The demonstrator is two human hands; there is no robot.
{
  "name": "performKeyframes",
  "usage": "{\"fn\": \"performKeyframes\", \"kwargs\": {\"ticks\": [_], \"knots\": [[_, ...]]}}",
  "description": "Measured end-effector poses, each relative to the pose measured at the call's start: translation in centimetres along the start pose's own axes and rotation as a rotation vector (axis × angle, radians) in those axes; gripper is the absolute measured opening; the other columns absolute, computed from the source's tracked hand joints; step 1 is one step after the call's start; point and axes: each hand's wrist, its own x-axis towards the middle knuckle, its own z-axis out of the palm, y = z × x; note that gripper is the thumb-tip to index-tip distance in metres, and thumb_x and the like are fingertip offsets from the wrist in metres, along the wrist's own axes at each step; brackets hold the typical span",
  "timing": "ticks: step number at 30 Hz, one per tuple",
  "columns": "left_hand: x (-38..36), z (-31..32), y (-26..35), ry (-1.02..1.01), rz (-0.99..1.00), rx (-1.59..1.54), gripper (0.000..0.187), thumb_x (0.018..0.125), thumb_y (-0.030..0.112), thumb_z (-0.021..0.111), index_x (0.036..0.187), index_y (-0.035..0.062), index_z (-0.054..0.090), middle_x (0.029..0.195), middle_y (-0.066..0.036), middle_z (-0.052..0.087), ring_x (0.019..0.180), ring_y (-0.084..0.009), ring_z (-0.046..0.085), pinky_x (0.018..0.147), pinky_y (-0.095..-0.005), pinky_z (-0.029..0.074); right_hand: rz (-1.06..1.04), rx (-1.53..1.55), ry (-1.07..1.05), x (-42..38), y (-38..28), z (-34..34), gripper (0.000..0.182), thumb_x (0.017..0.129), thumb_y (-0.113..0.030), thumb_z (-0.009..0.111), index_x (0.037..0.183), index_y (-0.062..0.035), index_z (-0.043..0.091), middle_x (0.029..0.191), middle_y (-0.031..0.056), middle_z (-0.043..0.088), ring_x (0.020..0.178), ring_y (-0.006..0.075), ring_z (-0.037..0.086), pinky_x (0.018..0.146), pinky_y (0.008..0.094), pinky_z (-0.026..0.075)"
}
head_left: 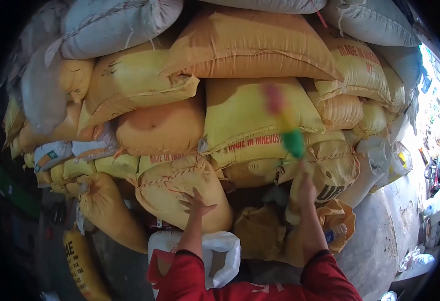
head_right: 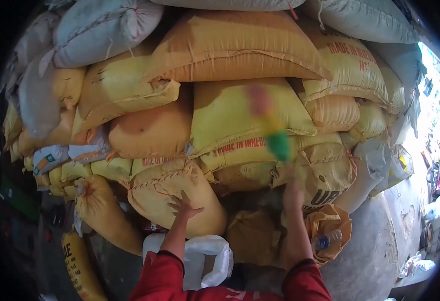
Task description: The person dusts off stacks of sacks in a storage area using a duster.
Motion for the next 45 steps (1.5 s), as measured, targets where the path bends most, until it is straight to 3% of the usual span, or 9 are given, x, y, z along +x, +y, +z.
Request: {"fn": "performKeyframes", "kwargs": {"ticks": [2, 4, 8, 13, 22, 30, 37, 40, 45], "knots": [[0.8, -0.3, 1.0, -0.097, -0.127, 0.010, 0.125, 0.052, 0.050, 0.077, 0.137, 0.0195, -0.011, 0.136, -0.026, -0.023, 0.122, -0.0540, -0.014, 0.093, -0.0661, 0.017, 0.308, 0.832, 0.234, 0.5, 4.3, 0.1, 0.032, 0.089, -0.029, 0.038, 0.109, -0.0056, 0.047, 0.091, 0.0214, 0.057, 0.083, 0.0340, 0.057, 0.071, 0.0397, 0.045], [1.3, 0.9, 0.9, -0.024, -0.139, 0.012, 0.126, 0.053, 0.048, 0.076, 0.135, 0.0198, -0.016, 0.133, -0.024, -0.032, 0.120, -0.0542, -0.020, 0.088, -0.0712, 0.014, 0.217, 1.073, 0.418, 4.0, 19.9, 8.9, 0.035, 0.090, -0.031, 0.038, 0.107, -0.0022, 0.049, 0.089, 0.0208, 0.056, 0.084, 0.0307, 0.056, 0.074, 0.0362, 0.044], [2.2, 0.7, 0.8, -0.091, -0.188, 0.067, 0.121, 0.057, 0.046, 0.075, 0.136, 0.0212, -0.015, 0.134, -0.024, -0.028, 0.120, -0.0549, -0.017, 0.091, -0.0672, 0.020, 0.321, 0.469, 0.243, -2.8, 9.1, 3.2, 0.032, 0.089, -0.027, 0.040, 0.106, -0.0012, 0.049, 0.089, 0.0222, 0.056, 0.084, 0.0321, 0.056, 0.074, 0.0366, 0.044], [2.7, 0.3, 1.4, -0.159, -0.247, 0.079, 0.115, 0.063, 0.043, 0.072, 0.136, 0.0223, -0.015, 0.134, -0.022, -0.030, 0.121, -0.0533, -0.019, 0.093, -0.0661, 0.018, -0.242, 0.088, 0.013, -2.8, 2.4, 2.0, 0.016, 0.087, -0.013, 0.042, 0.094, -0.0003, 0.049, 0.067, 0.0178, 0.048, 0.064, 0.0215, 0.052, 0.060, 0.0365, 0.041], [2.4, -0.3, 1.7, -0.184, -0.274, 0.055, 0.111, 0.066, 0.044, 0.069, 0.136, 0.0242, -0.015, 0.134, -0.021, -0.031, 0.121, -0.0517, -0.020, 0.093, -0.0663, 0.016, 0.090, 0.424, 0.142, 4.1, -2.7, -3.1, 0.017, 0.086, -0.016, 0.044, 0.090, 0.0004, 0.050, 0.081, 0.0248, 0.054, 0.076, 0.0414, 0.052, 0.061, 0.0412, 0.040], [2.7, 0.6, 1.3, -0.169, -0.275, 0.071, 0.113, 0.065, 0.045, 0.069, 0.135, 0.0245, -0.018, 0.134, -0.020, -0.032, 0.121, -0.0510, -0.021, 0.095, -0.0650, 0.015, -0.459, -0.051, -0.368, -4.1, -6.5, -7.0, 0.017, 0.086, -0.017, 0.046, 0.095, -0.0037, 0.053, 0.075, 0.0221, 0.056, 0.069, 0.0359, 0.056, 0.058, 0.0385, 0.042], [2.6, 0.6, 1.5, -0.146, -0.284, 0.064, 0.117, 0.064, 0.043, 0.071, 0.134, 0.0239, -0.020, 0.133, -0.021, -0.034, 0.121, -0.0508, -0.021, 0.095, -0.0642, 0.016, 0.016, 0.475, 0.134, -1.6, -3.9, -4.3, 0.023, 0.089, -0.019, 0.042, 0.097, -0.0008, 0.053, 0.076, 0.0221, 0.057, 0.067, 0.0348, 0.056, 0.056, 0.0380, 0.040], [2.7, 0.7, 1.5, -0.127, -0.281, 0.092, 0.113, 0.064, 0.045, 0.070, 0.136, 0.0236, -0.014, 0.136, -0.021, -0.027, 0.122, -0.0525, -0.016, 0.092, -0.0663, 0.018, -0.161, 0.446, 0.081, -2.8, -4.8, 0.9, 0.023, 0.089, -0.021, 0.040, 0.097, -0.0034, 0.053, 0.079, 0.0229, 0.058, 0.071, 0.0377, 0.056, 0.059, 0.0415, 0.042], [2.7, 0.9, 1.5, -0.118, -0.277, 0.088, 0.112, 0.064, 0.043, 0.071, 0.136, 0.0243, -0.013, 0.136, -0.021, -0.027, 0.122, -0.0526, -0.016, 0.092, -0.0664, 0.018, -0.443, -0.006, -0.575, -7.6, -7.9, -0.8, 0.017, 0.084, -0.018, 0.048, 0.095, -0.0072, 0.056, 0.084, 0.0202, 0.059, 0.078, 0.0386, 0.056, 0.066, 0.0448, 0.045]]}}
